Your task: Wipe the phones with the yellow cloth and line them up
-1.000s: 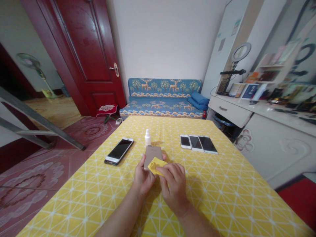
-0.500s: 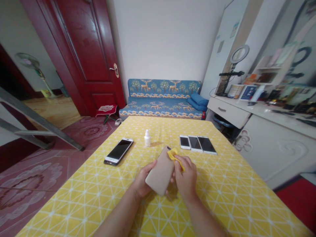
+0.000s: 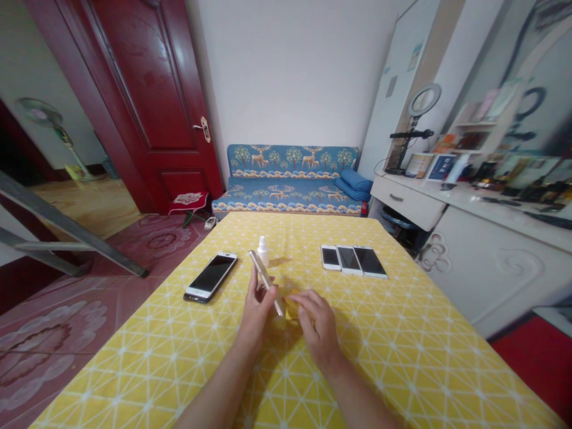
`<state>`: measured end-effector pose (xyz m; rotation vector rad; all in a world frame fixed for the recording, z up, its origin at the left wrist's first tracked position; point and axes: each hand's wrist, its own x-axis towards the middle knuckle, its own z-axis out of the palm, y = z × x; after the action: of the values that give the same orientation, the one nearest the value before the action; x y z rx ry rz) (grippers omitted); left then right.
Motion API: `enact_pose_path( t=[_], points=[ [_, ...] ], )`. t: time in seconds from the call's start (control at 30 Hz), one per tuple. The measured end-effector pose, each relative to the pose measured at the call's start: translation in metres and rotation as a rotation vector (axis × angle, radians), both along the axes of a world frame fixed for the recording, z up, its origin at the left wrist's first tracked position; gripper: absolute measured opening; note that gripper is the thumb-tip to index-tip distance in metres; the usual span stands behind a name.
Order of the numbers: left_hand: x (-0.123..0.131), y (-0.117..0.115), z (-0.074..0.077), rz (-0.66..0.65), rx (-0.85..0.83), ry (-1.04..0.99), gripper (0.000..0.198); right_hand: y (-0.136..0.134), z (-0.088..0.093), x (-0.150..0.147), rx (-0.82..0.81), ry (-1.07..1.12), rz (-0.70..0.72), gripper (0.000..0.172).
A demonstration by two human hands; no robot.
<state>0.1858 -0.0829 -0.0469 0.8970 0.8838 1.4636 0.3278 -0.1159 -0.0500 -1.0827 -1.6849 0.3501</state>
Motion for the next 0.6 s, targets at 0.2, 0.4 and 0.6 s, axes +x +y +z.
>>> enact_pose_path(
  t=[0.2,0.4,0.6],
  points=[
    [0.004,0.008,-0.012,0.045,0.132,0.303,0.075,0.0,-0.004,-0.011,-0.207,0.126,0.004,0.022],
    [0.01,0.006,-0.015,-0.062,0.082,0.168,0.068,0.011,-0.013,-0.004,-0.396,0.304,-0.119,0.022],
    [0.014,0.009,-0.027,-0.153,0.062,0.144,0.077,0.018,-0.018,0.007,-0.47,0.518,-0.122,0.03]
  ],
)
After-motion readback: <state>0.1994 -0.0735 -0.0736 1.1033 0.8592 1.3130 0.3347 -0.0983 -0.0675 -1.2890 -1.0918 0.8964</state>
